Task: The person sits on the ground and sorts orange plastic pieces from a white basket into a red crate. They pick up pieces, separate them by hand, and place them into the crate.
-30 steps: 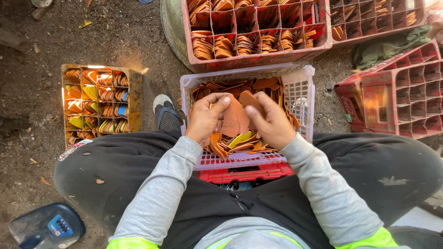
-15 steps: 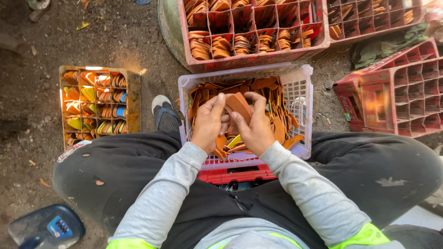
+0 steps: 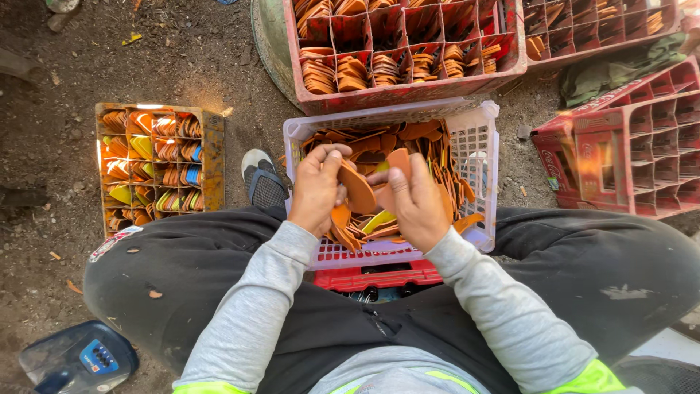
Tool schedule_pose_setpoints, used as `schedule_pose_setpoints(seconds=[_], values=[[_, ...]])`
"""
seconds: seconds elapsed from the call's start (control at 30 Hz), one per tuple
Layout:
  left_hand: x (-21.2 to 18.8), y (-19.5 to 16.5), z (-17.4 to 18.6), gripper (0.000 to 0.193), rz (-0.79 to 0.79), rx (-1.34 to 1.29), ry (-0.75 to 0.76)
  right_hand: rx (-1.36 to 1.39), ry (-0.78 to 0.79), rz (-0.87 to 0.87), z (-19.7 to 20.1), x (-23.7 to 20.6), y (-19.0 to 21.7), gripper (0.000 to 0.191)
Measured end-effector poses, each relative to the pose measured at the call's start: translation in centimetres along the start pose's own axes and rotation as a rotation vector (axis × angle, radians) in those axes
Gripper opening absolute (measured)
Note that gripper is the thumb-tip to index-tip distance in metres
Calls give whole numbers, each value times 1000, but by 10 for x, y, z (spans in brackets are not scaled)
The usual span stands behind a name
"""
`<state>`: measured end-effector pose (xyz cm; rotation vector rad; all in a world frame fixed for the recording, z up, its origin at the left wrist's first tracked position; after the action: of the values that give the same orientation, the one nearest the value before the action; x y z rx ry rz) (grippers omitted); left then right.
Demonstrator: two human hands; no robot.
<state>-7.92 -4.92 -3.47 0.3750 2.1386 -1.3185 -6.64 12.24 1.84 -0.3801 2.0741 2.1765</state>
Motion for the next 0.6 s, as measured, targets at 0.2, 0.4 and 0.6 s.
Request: schedule_pose_setpoints(seconds=[0.2,0.4,0.6], values=[[-12,-34,-11,16,158,-560,458,165,142,-80,4,-6,2,23],[-23,-49,-18,16,127,-512,600,219,196,-114,-5,-21,6,22],[-13,-37,-15,17,-105,-249,254,-242,114,291,-11,-27,38,57]])
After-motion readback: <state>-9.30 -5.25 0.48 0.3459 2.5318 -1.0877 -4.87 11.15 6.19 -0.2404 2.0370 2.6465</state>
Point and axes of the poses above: each hand's wrist, its own x-axis towards the middle knuckle, its own z-axis out of the back of the hand, y = z × x, the point moved 4 cm from there along x, towards the middle knuckle, and after that the axes turned 5 degrees about -y, right-handed, at the moved point
